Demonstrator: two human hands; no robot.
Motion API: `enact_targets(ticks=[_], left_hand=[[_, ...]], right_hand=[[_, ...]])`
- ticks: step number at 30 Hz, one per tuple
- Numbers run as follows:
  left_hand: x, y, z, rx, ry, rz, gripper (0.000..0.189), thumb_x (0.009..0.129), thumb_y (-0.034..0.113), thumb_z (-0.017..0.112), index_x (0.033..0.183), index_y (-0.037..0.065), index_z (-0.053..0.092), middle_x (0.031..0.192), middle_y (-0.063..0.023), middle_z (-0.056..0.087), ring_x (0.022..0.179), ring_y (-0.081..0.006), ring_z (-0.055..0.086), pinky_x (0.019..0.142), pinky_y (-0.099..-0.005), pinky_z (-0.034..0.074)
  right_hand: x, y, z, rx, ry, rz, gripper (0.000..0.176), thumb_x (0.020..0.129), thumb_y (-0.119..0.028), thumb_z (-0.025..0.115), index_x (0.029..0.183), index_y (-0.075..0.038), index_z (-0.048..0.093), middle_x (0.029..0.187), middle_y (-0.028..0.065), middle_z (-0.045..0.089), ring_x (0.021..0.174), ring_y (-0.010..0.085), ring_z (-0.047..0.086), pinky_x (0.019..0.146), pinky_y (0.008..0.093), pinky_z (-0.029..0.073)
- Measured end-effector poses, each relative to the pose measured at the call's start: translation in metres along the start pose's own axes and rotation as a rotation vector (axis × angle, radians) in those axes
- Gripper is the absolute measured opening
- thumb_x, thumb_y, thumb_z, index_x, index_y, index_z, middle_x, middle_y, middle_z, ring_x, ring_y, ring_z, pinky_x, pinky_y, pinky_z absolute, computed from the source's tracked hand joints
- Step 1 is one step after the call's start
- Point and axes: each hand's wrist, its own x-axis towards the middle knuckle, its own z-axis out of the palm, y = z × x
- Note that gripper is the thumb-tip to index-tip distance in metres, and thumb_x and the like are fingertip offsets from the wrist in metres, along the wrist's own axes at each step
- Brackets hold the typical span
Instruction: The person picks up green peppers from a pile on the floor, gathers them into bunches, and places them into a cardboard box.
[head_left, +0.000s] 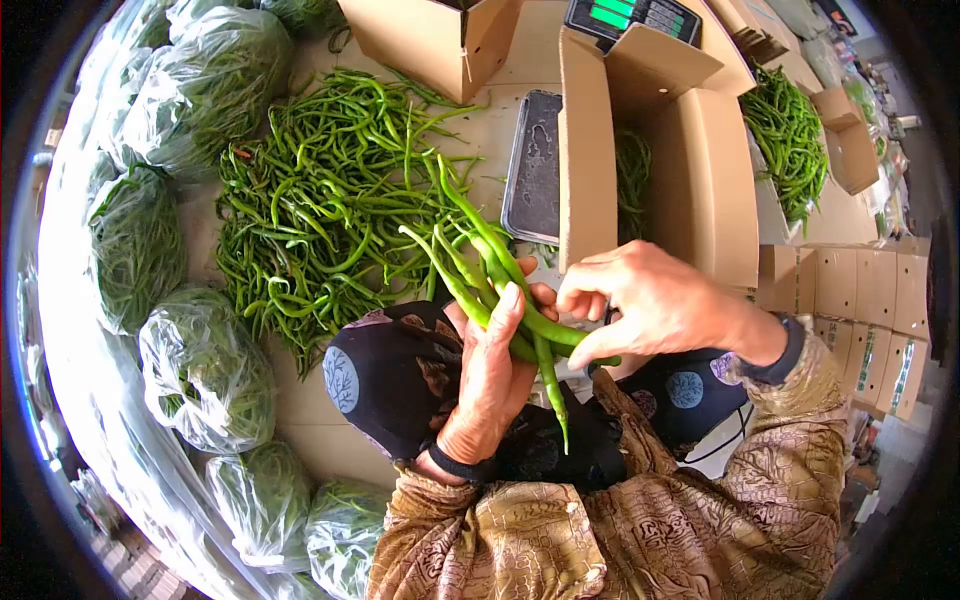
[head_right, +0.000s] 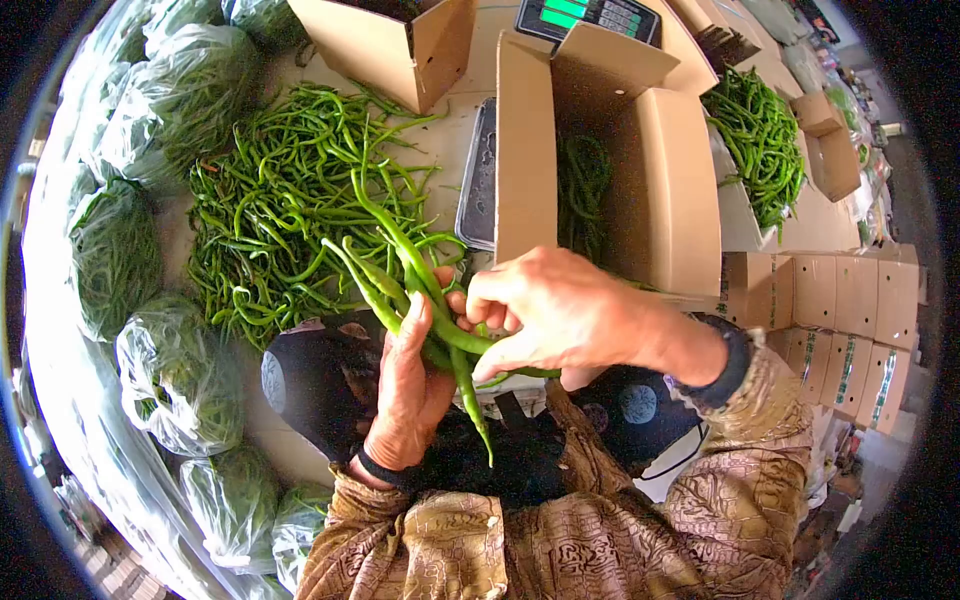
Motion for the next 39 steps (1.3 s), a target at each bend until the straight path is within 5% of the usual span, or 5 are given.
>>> enact_targets(ticks=[13,20,25,29,39], left_hand=[[-0.008,-0.010,0.012,0.216,-0.254,-0.036,0.064,0.077,0.003,0.075,0.133,0.000,0.045,0.101,-0.0049,0.061,0.092,-0.0152,0.058,0.084,-0.0284,0.047],[-0.007,-0.018,0.018,0.389,0.181,0.073,0.030,0.086,0.001,0.061,0.115,0.000,0.060,0.090,-0.0063,0.061,0.072,-0.0156,0.059,0.063,-0.0279,0.050],[-0.004,-0.023,0.021,0.335,0.067,0.064,0.038,0.086,0.002,0.060,0.124,0.000,0.054,0.092,-0.0071,0.059,0.077,-0.0152,0.057,0.068,-0.0286,0.050],[-0.001,-0.030,0.018,0.100,-0.094,-0.055,0.043,0.088,0.012,0.063,0.128,0.002,0.051,0.096,-0.0074,0.057,0.079,-0.0174,0.054,0.072,-0.0309,0.047],[0.009,-0.029,0.009,-0.023,-0.218,-0.062,0.040,0.091,0.018,0.062,0.126,0.002,0.051,0.109,-0.0181,0.063,0.096,-0.0258,0.062,0.084,-0.0371,0.053]], right_hand=[[-0.065,0.009,0.020,0.868,0.185,0.111,0.020,0.091,-0.013,0.060,0.108,-0.003,0.055,0.090,0.0000,0.061,0.069,0.0041,0.051,0.056,0.0197,0.041],[-0.134,0.029,0.013,1.054,0.639,0.019,0.021,0.093,-0.017,0.059,0.112,-0.007,0.056,0.081,-0.0044,0.054,0.063,0.0023,0.043,0.053,0.0174,0.034],[-0.227,0.106,-0.096,0.564,1.210,-0.073,0.032,0.091,-0.031,0.062,0.114,-0.009,0.059,0.079,-0.0057,0.058,0.060,0.0041,0.048,0.050,0.0182,0.037],[-0.259,0.113,-0.157,-0.038,1.530,0.400,0.055,0.091,-0.045,0.060,0.131,-0.007,0.054,0.112,0.0067,0.063,0.097,0.0104,0.058,0.073,0.0243,0.047],[-0.078,0.037,0.058,0.310,0.321,-0.039,0.038,0.085,-0.030,0.072,0.104,-0.001,0.059,0.089,0.0224,0.066,0.080,0.0325,0.068,0.070,0.0426,0.052]])
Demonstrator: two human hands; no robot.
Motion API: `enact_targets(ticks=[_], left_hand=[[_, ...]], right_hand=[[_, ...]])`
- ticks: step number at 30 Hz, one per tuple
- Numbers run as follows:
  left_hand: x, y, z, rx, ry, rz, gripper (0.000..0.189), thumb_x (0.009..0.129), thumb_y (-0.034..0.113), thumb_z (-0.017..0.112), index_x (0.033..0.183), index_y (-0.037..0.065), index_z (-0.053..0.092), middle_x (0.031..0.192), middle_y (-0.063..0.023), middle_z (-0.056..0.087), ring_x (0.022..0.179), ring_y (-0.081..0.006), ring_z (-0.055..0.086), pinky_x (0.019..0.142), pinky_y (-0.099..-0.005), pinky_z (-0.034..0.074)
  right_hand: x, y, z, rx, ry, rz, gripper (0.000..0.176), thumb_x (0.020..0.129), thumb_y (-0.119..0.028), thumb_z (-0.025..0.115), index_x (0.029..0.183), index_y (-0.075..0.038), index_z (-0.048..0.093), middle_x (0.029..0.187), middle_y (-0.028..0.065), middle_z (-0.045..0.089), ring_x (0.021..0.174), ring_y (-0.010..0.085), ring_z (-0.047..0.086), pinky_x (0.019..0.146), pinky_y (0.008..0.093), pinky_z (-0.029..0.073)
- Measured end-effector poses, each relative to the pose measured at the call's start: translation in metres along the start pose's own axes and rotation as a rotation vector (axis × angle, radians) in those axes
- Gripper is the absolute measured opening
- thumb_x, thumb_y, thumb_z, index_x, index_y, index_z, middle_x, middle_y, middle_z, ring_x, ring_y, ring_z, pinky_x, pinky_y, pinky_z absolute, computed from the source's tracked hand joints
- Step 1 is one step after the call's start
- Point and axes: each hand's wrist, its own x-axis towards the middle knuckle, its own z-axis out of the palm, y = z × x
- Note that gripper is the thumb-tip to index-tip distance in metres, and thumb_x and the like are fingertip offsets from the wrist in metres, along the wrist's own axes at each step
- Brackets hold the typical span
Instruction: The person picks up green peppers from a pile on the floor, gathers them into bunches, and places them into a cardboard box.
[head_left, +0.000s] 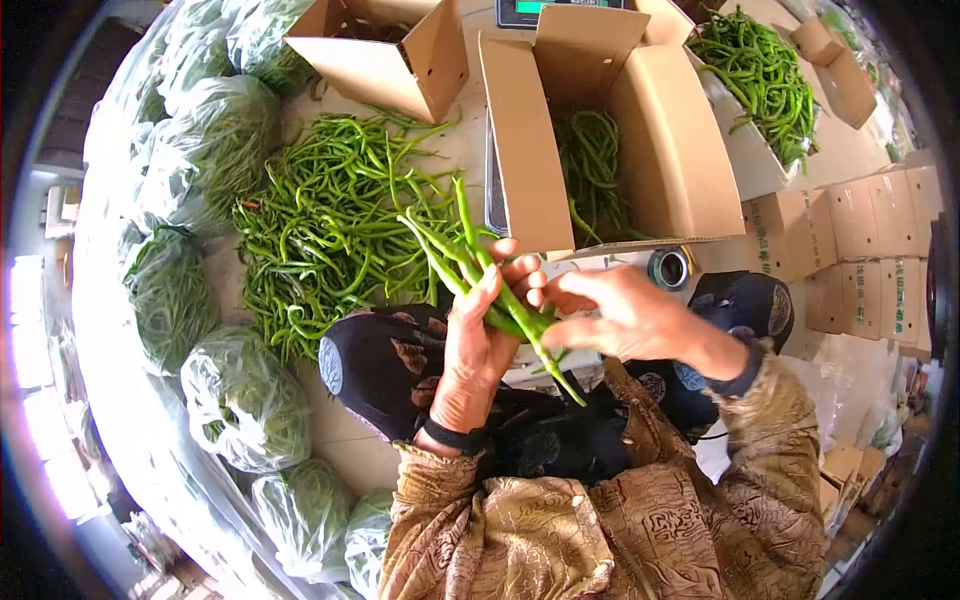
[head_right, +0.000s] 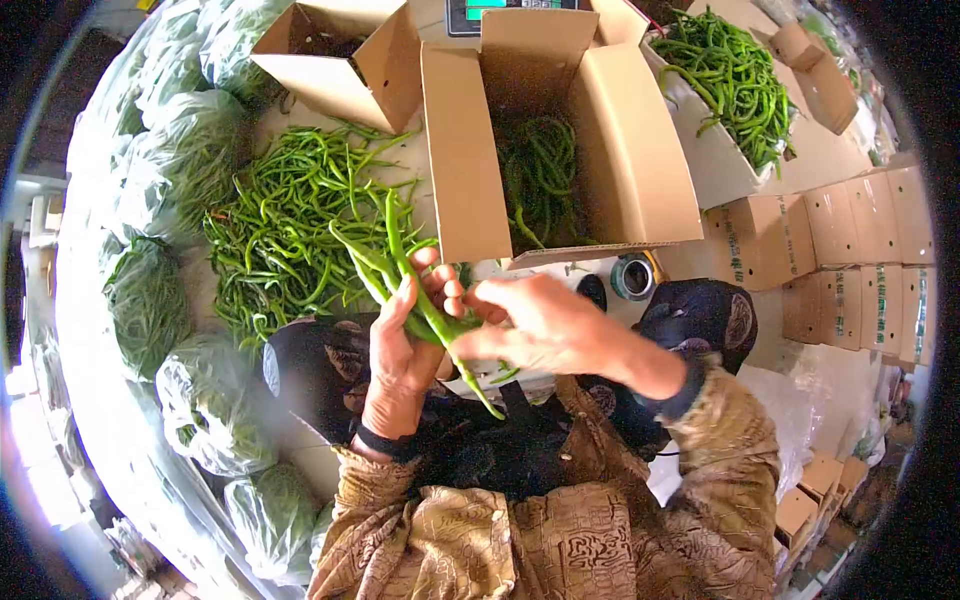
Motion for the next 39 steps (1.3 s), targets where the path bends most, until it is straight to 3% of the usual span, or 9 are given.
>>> enact_targets(ticks=[5,9,12,19,23,26,29,30,39], left_hand=[[-0.005,0.002,0.001,0.198,0.052,0.096,0.044,0.093,0.009,0.058,0.132,-0.005,0.046,0.129,-0.0193,0.056,0.121,-0.0301,0.055,0.101,-0.0373,0.047],[-0.005,0.004,0.001,0.138,0.022,0.103,0.052,0.093,0.018,0.060,0.137,-0.003,0.041,0.130,-0.0199,0.055,0.121,-0.0317,0.054,0.103,-0.0404,0.045],[-0.006,0.005,0.002,0.079,-0.037,0.075,0.053,0.095,0.021,0.058,0.139,-0.002,0.039,0.133,-0.0206,0.053,0.125,-0.0332,0.051,0.105,-0.0427,0.043],[-0.003,0.007,0.002,-0.074,0.039,0.109,0.049,0.098,0.027,0.053,0.138,0.001,0.041,0.135,-0.0191,0.051,0.129,-0.0335,0.046,0.109,-0.0438,0.038],[-0.001,0.001,0.006,-0.123,0.028,0.129,0.048,0.098,0.028,0.055,0.136,0.001,0.043,0.134,-0.0194,0.052,0.128,-0.0325,0.046,0.110,-0.0410,0.036],[-0.005,0.010,0.007,-0.004,0.075,0.152,0.047,0.099,0.027,0.052,0.136,0.001,0.043,0.136,-0.0192,0.051,0.129,-0.0308,0.046,0.110,-0.0398,0.035],[-0.006,0.017,-0.006,0.547,0.026,0.266,0.054,0.099,0.027,0.053,0.144,0.004,0.035,0.139,-0.0159,0.048,0.129,-0.0261,0.045,0.112,-0.0403,0.031],[-0.008,0.019,-0.001,0.191,-0.001,0.167,0.054,0.098,0.028,0.054,0.144,0.003,0.035,0.138,-0.0152,0.049,0.128,-0.0251,0.045,0.111,-0.0408,0.032],[-0.011,0.017,0.001,0.169,-0.016,0.251,0.024,0.099,0.020,0.053,0.115,0.002,0.058,0.114,-0.0110,0.063,0.095,-0.0176,0.062,0.083,-0.0308,0.051]], right_hand=[[0.014,-0.003,0.040,-0.271,0.082,0.342,0.040,0.087,-0.022,0.068,0.118,-0.001,0.054,0.090,0.0173,0.067,0.084,0.0280,0.067,0.073,0.0364,0.050],[0.010,0.023,0.044,0.003,0.200,-0.011,0.026,0.091,-0.019,0.059,0.112,-0.005,0.053,0.073,0.0214,0.060,0.066,0.0355,0.062,0.060,0.0410,0.045],[-0.002,0.008,0.029,-0.172,0.096,0.176,0.026,0.092,-0.018,0.056,0.114,-0.005,0.055,0.078,0.0220,0.062,0.077,0.0389,0.065,0.066,0.0449,0.047],[-0.008,0.016,0.036,-0.114,0.052,0.054,0.052,0.083,-0.015,0.068,0.129,-0.004,0.045,0.098,0.0223,0.066,0.093,0.0399,0.065,0.076,0.0444,0.050],[0.011,0.003,0.057,-0.080,0.152,0.315,0.050,0.081,-0.010,0.067,0.126,-0.001,0.045,0.098,0.0227,0.064,0.097,0.0351,0.064,0.085,0.0399,0.048],[0.016,0.030,0.056,0.279,0.116,0.047,0.041,0.085,-0.008,0.063,0.123,0.000,0.049,0.097,0.0166,0.065,0.094,0.0251,0.064,0.085,0.0350,0.048],[0.008,0.012,0.036,0.731,0.032,0.175,0.033,0.094,-0.013,0.057,0.123,0.001,0.051,0.100,0.0089,0.064,0.095,0.0161,0.062,0.086,0.0291,0.048],[0.006,0.011,0.031,0.786,0.032,0.189,0.033,0.094,-0.015,0.057,0.123,0.000,0.051,0.100,0.0093,0.064,0.095,0.0173,0.062,0.086,0.0299,0.049],[-0.006,0.005,0.027,0.977,0.093,0.222,0.034,0.098,-0.019,0.053,0.126,-0.001,0.049,0.106,0.0106,0.064,0.096,0.0224,0.065,0.085,0.0319,0.052]])
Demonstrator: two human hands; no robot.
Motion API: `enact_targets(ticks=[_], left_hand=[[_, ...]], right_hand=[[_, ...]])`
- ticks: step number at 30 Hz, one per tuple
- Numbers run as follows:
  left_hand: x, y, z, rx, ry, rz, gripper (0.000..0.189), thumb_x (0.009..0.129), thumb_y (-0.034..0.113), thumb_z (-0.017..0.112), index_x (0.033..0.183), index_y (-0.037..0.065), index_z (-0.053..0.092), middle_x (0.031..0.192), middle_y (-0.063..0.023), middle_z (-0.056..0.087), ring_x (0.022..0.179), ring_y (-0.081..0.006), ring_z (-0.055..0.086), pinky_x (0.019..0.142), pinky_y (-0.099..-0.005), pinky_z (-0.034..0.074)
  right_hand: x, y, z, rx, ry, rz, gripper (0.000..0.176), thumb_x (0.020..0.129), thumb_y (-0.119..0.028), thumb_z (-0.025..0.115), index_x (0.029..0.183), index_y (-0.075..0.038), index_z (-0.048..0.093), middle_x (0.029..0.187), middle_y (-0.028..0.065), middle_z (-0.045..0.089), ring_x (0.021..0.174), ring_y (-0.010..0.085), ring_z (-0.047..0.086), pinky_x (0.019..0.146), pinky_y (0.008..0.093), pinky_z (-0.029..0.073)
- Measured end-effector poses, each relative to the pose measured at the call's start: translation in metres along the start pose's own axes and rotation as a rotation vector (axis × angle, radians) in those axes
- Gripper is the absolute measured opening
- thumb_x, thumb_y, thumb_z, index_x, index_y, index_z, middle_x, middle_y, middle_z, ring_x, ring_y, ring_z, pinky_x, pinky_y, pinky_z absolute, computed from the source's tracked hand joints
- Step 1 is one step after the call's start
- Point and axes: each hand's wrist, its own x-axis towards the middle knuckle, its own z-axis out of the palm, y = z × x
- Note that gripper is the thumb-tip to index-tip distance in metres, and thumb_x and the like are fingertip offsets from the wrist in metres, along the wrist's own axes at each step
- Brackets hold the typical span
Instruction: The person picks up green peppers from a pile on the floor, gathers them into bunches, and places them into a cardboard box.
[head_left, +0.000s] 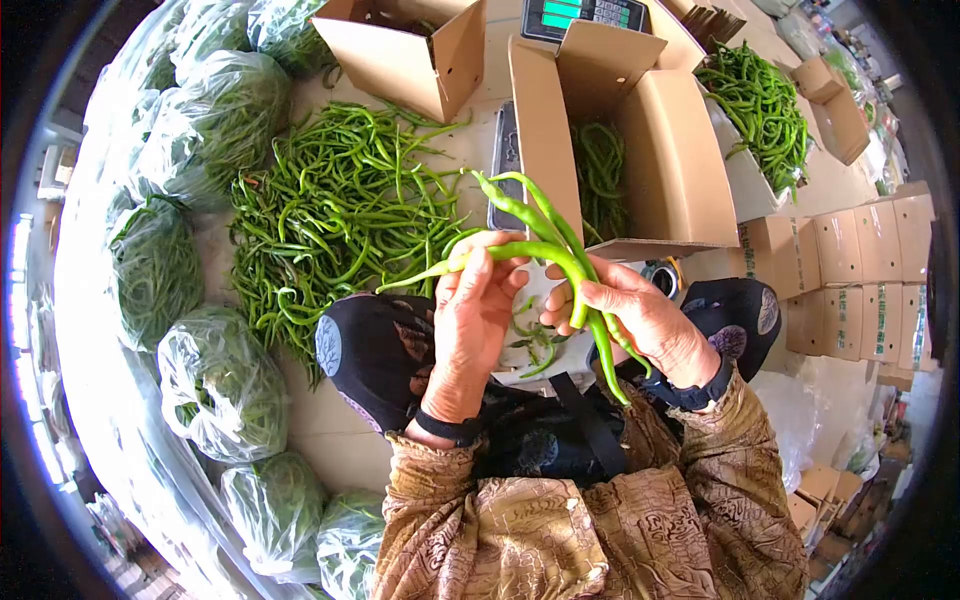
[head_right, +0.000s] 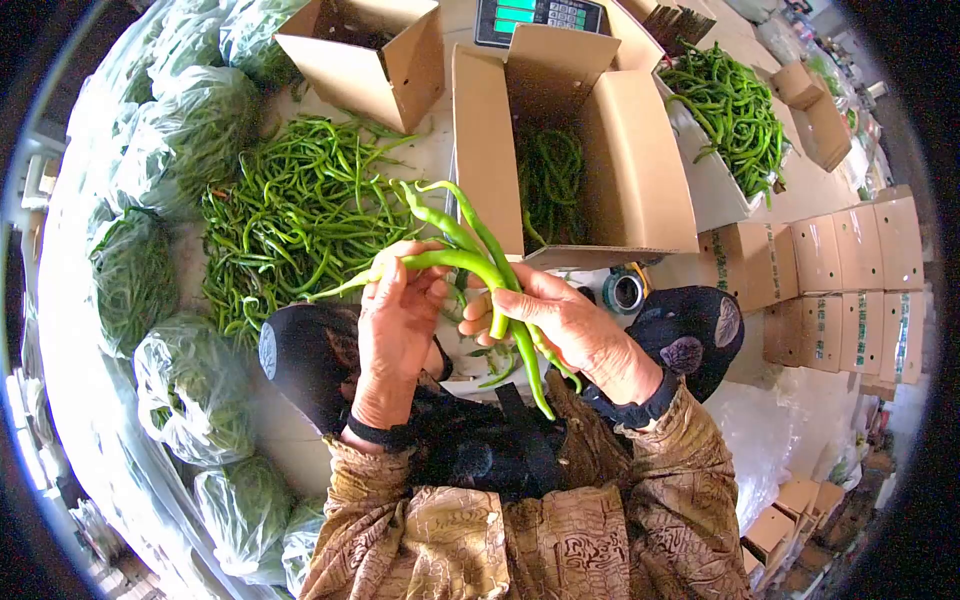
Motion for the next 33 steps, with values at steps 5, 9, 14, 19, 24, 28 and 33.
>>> enact_targets(ticks=[5,9,14,19,24,28,33], left_hand=[[0.001,0.000,-0.011,-0.204,0.071,0.011,0.028,0.097,0.024,0.057,0.115,0.002,0.058,0.107,-0.0091,0.064,0.087,-0.0162,0.061,0.075,-0.0295,0.051],[-0.003,0.000,-0.003,-0.106,0.019,-0.015,0.024,0.097,0.021,0.057,0.112,0.003,0.056,0.105,-0.0107,0.063,0.088,-0.0165,0.061,0.075,-0.0296,0.051],[-0.002,-0.004,0.004,0.017,-0.020,-0.052,0.020,0.096,0.017,0.058,0.110,0.003,0.056,0.104,-0.0108,0.063,0.090,-0.0163,0.061,0.075,-0.0282,0.051],[0.000,-0.008,0.007,0.015,-0.019,-0.061,0.018,0.097,0.014,0.056,0.109,0.002,0.056,0.103,-0.0109,0.063,0.087,-0.0161,0.061,0.075,-0.0288,0.052],[0.000,-0.012,0.014,0.056,-0.029,-0.083,0.017,0.097,0.014,0.055,0.109,0.002,0.055,0.103,-0.0112,0.062,0.088,-0.0162,0.062,0.075,-0.0281,0.053],[-0.003,-0.017,0.024,0.167,-0.061,-0.178,0.027,0.097,0.017,0.057,0.118,0.000,0.054,0.111,-0.0133,0.062,0.095,-0.0199,0.063,0.081,-0.0307,0.053],[-0.023,0.014,0.053,0.276,-0.093,-0.221,0.049,0.094,0.027,0.060,0.131,-0.004,0.048,0.112,-0.0148,0.063,0.100,-0.0243,0.064,0.084,-0.0341,0.053]], right_hand=[[-0.014,-0.029,-0.015,-0.092,0.056,-0.084,0.033,0.097,-0.021,0.056,0.123,-0.002,0.052,0.106,0.0091,0.065,0.099,0.0204,0.065,0.084,0.0297,0.053],[-0.025,-0.058,-0.017,-0.151,0.205,-0.198,0.034,0.096,-0.025,0.056,0.119,-0.001,0.053,0.104,0.0105,0.065,0.101,0.0224,0.064,0.085,0.0311,0.051],[0.009,-0.111,-0.064,-0.274,0.306,-0.385,0.039,0.096,-0.032,0.057,0.117,0.001,0.056,0.101,0.0101,0.066,0.094,0.0182,0.066,0.082,0.0266,0.052],[0.029,-0.113,-0.118,-0.742,0.376,-0.575,0.036,0.097,-0.039,0.054,0.113,-0.008,0.060,0.097,-0.0018,0.061,0.082,0.0086,0.057,0.070,0.0218,0.045],[-0.026,-0.055,-0.033,-0.774,0.151,-0.117,0.044,0.089,-0.041,0.068,0.110,-0.003,0.062,0.088,0.0077,0.067,0.068,0.0110,0.061,0.057,0.0285,0.050],[-0.037,-0.020,-0.015,-0.870,0.004,0.028,0.039,0.088,-0.041,0.068,0.094,-0.002,0.065,0.079,0.0108,0.067,0.069,0.0128,0.062,0.060,0.0270,0.048],[-0.070,-0.064,-0.052,-0.393,0.316,0.053,0.034,0.093,-0.032,0.062,0.105,0.000,0.060,0.086,0.0087,0.067,0.067,0.0103,0.062,0.059,0.0246,0.053]])
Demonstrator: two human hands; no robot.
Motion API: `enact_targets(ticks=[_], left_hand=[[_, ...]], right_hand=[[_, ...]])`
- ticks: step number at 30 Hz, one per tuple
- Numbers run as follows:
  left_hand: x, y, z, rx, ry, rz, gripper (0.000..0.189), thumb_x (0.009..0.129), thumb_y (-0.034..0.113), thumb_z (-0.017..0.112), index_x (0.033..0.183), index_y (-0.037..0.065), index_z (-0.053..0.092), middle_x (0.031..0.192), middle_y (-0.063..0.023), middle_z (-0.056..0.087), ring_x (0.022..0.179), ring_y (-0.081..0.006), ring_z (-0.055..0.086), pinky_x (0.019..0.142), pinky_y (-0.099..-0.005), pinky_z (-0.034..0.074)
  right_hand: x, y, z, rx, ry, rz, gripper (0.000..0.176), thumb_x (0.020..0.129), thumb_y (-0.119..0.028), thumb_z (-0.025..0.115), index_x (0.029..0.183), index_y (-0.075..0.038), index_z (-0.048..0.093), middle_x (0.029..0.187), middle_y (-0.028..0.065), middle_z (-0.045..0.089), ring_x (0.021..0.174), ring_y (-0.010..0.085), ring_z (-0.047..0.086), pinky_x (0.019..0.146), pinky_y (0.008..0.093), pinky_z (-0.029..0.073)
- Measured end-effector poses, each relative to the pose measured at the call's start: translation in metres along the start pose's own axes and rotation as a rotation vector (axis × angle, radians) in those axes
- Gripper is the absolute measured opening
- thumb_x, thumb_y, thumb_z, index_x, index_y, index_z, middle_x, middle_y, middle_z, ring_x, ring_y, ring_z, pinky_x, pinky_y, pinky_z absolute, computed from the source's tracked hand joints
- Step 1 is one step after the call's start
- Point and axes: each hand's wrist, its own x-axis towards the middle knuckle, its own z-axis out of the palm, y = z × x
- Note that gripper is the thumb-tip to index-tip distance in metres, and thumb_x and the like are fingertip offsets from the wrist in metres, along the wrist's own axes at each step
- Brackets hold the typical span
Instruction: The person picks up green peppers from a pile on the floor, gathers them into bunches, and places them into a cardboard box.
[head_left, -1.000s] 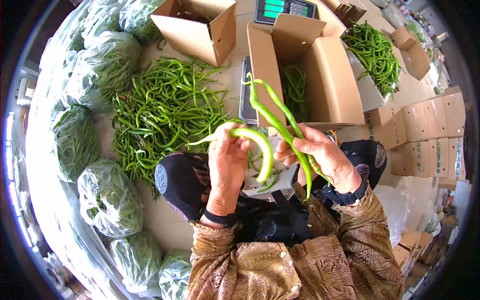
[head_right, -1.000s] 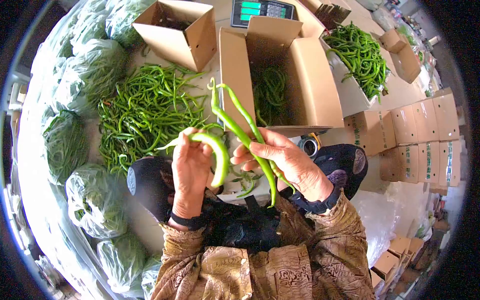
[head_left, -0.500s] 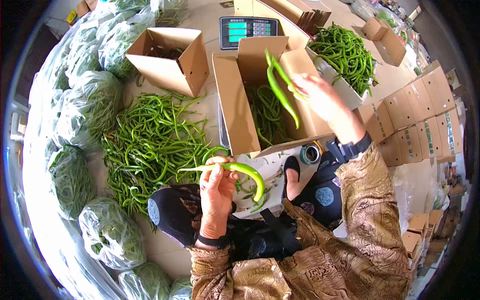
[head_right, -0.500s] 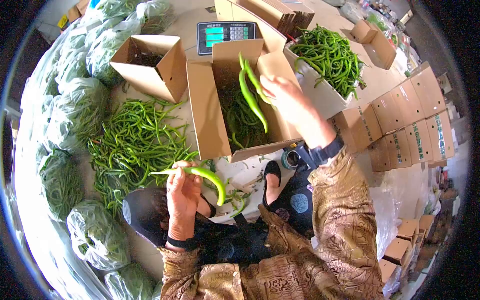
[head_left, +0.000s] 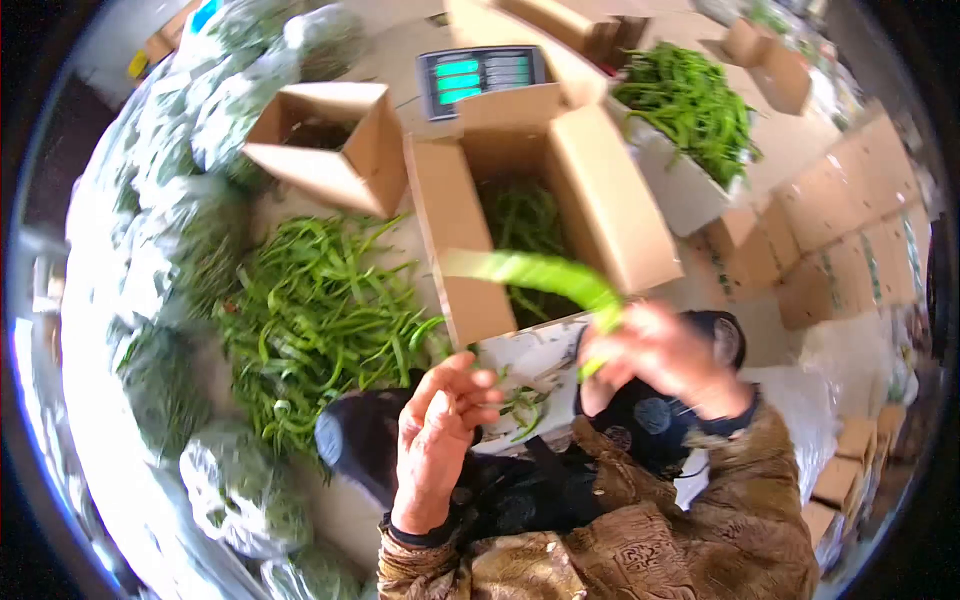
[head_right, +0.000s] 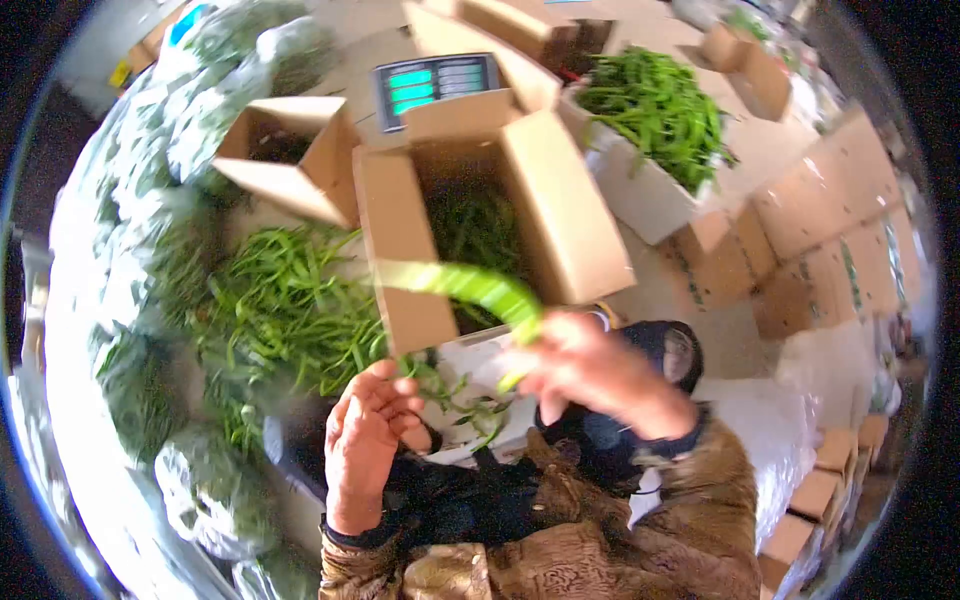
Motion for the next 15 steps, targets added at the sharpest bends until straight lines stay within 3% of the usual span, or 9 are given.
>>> enact_targets(ticks=[2,3,4,5,6,8,10,14,15], left_hand=[[-0.023,0.030,-0.010,0.091,-0.046,0.027,0.044,0.095,0.025,0.060,0.127,-0.004,0.051,0.107,-0.0137,0.064,0.096,-0.0227,0.064,0.082,-0.0328,0.053],[-0.034,0.046,-0.011,0.132,0.041,0.059,0.039,0.094,0.024,0.060,0.122,-0.004,0.055,0.101,-0.0123,0.066,0.090,-0.0205,0.065,0.078,-0.0307,0.053],[-0.040,0.056,-0.024,0.169,0.049,0.175,0.032,0.095,0.019,0.058,0.118,-0.003,0.057,0.097,-0.0113,0.066,0.086,-0.0193,0.064,0.074,-0.0290,0.052],[-0.047,0.066,-0.040,0.182,0.175,0.242,0.028,0.095,0.017,0.057,0.116,-0.002,0.058,0.096,-0.0106,0.066,0.085,-0.0183,0.064,0.072,-0.0282,0.052],[-0.053,0.073,-0.058,0.190,0.289,0.305,0.025,0.095,0.015,0.056,0.115,-0.001,0.060,0.094,-0.0099,0.067,0.084,-0.0173,0.064,0.071,-0.0275,0.051],[-0.061,0.080,-0.099,0.131,0.615,0.361,0.020,0.096,0.012,0.054,0.112,0.000,0.059,0.087,-0.0064,0.062,0.076,-0.0145,0.059,0.066,-0.0257,0.049],[-0.078,0.074,-0.157,0.087,0.773,0.367,0.021,0.094,0.009,0.057,0.113,0.002,0.060,0.094,-0.0080,0.065,0.082,-0.0147,0.061,0.070,-0.0259,0.051],[-0.100,0.028,-0.252,0.101,0.996,0.247,0.024,0.092,0.008,0.060,0.115,0.000,0.059,0.100,-0.0123,0.066,0.084,-0.0178,0.065,0.074,-0.0282,0.054],[-0.100,0.014,-0.269,0.126,1.024,0.225,0.026,0.092,0.008,0.060,0.116,0.000,0.058,0.100,-0.0132,0.067,0.084,-0.0188,0.066,0.075,-0.0287,0.055]], right_hand=[[-0.001,-0.023,-0.048,-0.006,0.439,-0.180,0.024,0.093,-0.024,0.060,0.099,-0.001,0.063,0.083,0.0074,0.067,0.063,0.0108,0.061,0.054,0.0232,0.050],[0.018,-0.020,-0.106,0.106,0.394,-0.353,0.027,0.095,-0.025,0.057,0.102,0.000,0.064,0.084,0.0052,0.066,0.064,0.0107,0.060,0.054,0.0230,0.049],[0.031,-0.038,-0.138,-0.098,0.479,-0.422,0.036,0.096,-0.030,0.056,0.114,0.002,0.059,0.092,0.0055,0.065,0.072,0.0101,0.060,0.060,0.0216,0.049],[0.046,-0.041,-0.212,0.046,0.299,-0.422,0.047,0.097,-0.034,0.056,0.127,0.003,0.052,0.109,0.0101,0.063,0.091,0.0107,0.061,0.073,0.0201,0.048],[0.055,-0.043,-0.245,0.237,0.416,-0.419,0.052,0.097,-0.037,0.056,0.131,0.003,0.050,0.122,0.0138,0.059,0.104,0.0120,0.059,0.081,0.0205,0.046],[0.064,-0.039,-0.280,0.352,0.656,-0.425,0.052,0.097,-0.036,0.056,0.132,0.001,0.050,0.127,0.0159,0.058,0.110,0.0130,0.058,0.083,0.0222,0.046],[0.051,-0.041,-0.187,0.060,0.580,-0.500,0.048,0.097,-0.036,0.055,0.129,0.000,0.053,0.120,0.0140,0.061,0.102,0.0112,0.059,0.079,0.0211,0.047],[0.025,-0.009,-0.011,-0.145,0.143,-0.300,0.033,0.097,-0.030,0.056,0.111,-0.001,0.059,0.097,0.0087,0.066,0.072,0.0093,0.060,0.062,0.0212,0.049],[0.025,0.003,0.020,-0.108,-0.020,-0.258,0.029,0.096,-0.026,0.057,0.107,0.000,0.060,0.093,0.0098,0.067,0.071,0.0109,0.062,0.061,0.0231,0.050]])
